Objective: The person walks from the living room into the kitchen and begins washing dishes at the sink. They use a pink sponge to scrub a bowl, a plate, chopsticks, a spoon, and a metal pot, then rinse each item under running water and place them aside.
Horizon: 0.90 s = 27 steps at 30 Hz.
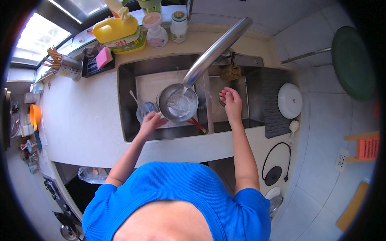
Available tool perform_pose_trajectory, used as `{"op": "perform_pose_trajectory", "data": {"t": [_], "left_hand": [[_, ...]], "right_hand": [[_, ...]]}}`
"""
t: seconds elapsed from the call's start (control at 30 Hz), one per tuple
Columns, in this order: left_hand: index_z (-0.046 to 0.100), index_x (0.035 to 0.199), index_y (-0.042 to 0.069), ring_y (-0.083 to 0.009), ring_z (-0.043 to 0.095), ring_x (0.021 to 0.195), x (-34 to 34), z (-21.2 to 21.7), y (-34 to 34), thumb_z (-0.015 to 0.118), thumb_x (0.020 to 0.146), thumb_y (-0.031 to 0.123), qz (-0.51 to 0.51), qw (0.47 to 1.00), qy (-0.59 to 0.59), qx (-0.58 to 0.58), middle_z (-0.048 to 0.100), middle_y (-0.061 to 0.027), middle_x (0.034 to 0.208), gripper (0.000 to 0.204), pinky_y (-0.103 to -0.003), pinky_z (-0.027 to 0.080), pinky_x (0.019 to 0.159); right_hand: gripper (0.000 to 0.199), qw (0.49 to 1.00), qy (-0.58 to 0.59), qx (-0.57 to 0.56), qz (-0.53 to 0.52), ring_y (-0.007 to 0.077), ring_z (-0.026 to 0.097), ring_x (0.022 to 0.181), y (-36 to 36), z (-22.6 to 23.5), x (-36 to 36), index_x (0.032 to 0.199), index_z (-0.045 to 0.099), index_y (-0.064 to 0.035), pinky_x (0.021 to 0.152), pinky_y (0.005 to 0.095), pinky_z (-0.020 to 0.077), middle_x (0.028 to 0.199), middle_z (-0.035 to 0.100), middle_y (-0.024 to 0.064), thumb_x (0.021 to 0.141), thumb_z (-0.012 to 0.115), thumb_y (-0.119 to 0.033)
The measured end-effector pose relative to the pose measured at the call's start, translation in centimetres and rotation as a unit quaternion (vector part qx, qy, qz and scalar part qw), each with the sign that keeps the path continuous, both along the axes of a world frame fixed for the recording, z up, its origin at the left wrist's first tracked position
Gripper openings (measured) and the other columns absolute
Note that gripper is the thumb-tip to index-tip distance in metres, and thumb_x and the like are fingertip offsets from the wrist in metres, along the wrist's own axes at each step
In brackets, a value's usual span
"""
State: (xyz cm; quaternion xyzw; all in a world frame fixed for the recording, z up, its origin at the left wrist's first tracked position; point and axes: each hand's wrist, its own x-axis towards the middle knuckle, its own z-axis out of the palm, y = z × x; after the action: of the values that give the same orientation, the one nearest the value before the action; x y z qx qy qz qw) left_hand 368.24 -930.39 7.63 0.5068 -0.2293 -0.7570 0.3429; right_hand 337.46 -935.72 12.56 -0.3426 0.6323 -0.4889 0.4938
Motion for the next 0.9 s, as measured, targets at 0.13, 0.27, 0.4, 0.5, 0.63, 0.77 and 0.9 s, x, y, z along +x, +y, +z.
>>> {"op": "perform_pose_trajectory", "data": {"t": [0.13,0.27,0.4,0.5,0.63,0.77,0.9], "left_hand": [[0.048,0.081,0.002,-0.0164,0.058,0.085,1.8,-0.1,-1.6,0.047,0.088,0.020,0.015,0.999,-0.035,-0.027,0.054,-0.0062,0.084,0.020,-0.028,0.048,0.076],[0.046,0.081,0.002,-0.0191,0.059,0.088,1.8,-0.4,-2.9,0.047,0.088,0.021,0.026,1.000,-0.010,-0.007,0.055,-0.0082,0.085,0.021,-0.028,0.048,0.077],[0.046,0.082,0.002,-0.0213,0.059,0.089,1.5,-0.5,-4.9,0.046,0.088,0.024,0.044,0.999,-0.002,-0.020,0.056,-0.0112,0.087,0.022,-0.030,0.048,0.077],[0.046,0.082,0.001,-0.0206,0.059,0.089,1.4,-1.2,-6.2,0.046,0.088,0.024,0.029,0.999,0.004,-0.045,0.056,-0.0116,0.087,0.024,-0.029,0.048,0.077],[0.046,0.081,0.001,-0.0225,0.059,0.090,0.4,-0.7,-6.5,0.044,0.089,0.022,0.006,0.999,-0.007,-0.052,0.056,-0.0110,0.085,0.023,-0.029,0.047,0.080],[0.047,0.079,0.000,-0.0221,0.059,0.091,-0.7,-0.5,-5.5,0.044,0.089,0.022,-0.003,0.999,0.006,-0.042,0.055,-0.0107,0.085,0.024,-0.028,0.047,0.080],[0.050,0.083,0.000,-0.0203,0.059,0.090,-1.1,-2.5,-3.8,0.045,0.089,0.020,-0.027,0.996,-0.037,-0.071,0.055,-0.0082,0.087,0.022,-0.027,0.047,0.079]], "right_hand": [[0.020,0.996,0.042,0.013,0.080,0.0146,0.057,0.080,0.7,-1.6,2.8,0.102,0.051,0.0030,0.071,0.0236,0.0473,0.090,0.056,0.0091,0.088,0.041,-0.005],[0.024,0.992,0.036,0.025,0.121,0.0181,0.058,0.085,1.1,-4.2,5.6,0.108,0.049,0.0040,0.072,0.0270,0.0502,0.099,0.056,0.0139,0.086,0.042,-0.004],[0.040,0.977,0.085,0.130,0.145,0.0228,0.054,0.095,-0.5,-4.1,6.8,0.124,0.034,-0.0014,0.077,0.0316,0.0495,0.114,0.046,0.0161,0.086,0.045,-0.007],[0.050,0.963,-0.062,0.230,0.129,0.0277,0.052,0.097,-1.8,-2.7,9.0,0.130,0.024,-0.0075,0.079,0.0380,0.0488,0.117,0.042,0.0159,0.086,0.047,-0.010],[0.043,0.888,-0.380,0.221,0.132,0.0399,0.049,0.101,-2.7,-2.5,8.9,0.122,0.028,-0.0102,0.086,0.0497,0.0433,0.113,0.040,0.0172,0.084,0.049,-0.011],[0.035,0.872,-0.414,0.220,0.138,0.0419,0.048,0.101,-2.3,-3.3,8.7,0.112,0.032,-0.0070,0.088,0.0527,0.0412,0.111,0.040,0.0180,0.082,0.050,-0.009],[0.034,0.891,-0.363,0.237,0.133,0.0399,0.049,0.097,-2.4,-2.7,10.1,0.107,0.033,-0.0048,0.086,0.0547,0.0416,0.108,0.040,0.0179,0.078,0.049,-0.003]]}}
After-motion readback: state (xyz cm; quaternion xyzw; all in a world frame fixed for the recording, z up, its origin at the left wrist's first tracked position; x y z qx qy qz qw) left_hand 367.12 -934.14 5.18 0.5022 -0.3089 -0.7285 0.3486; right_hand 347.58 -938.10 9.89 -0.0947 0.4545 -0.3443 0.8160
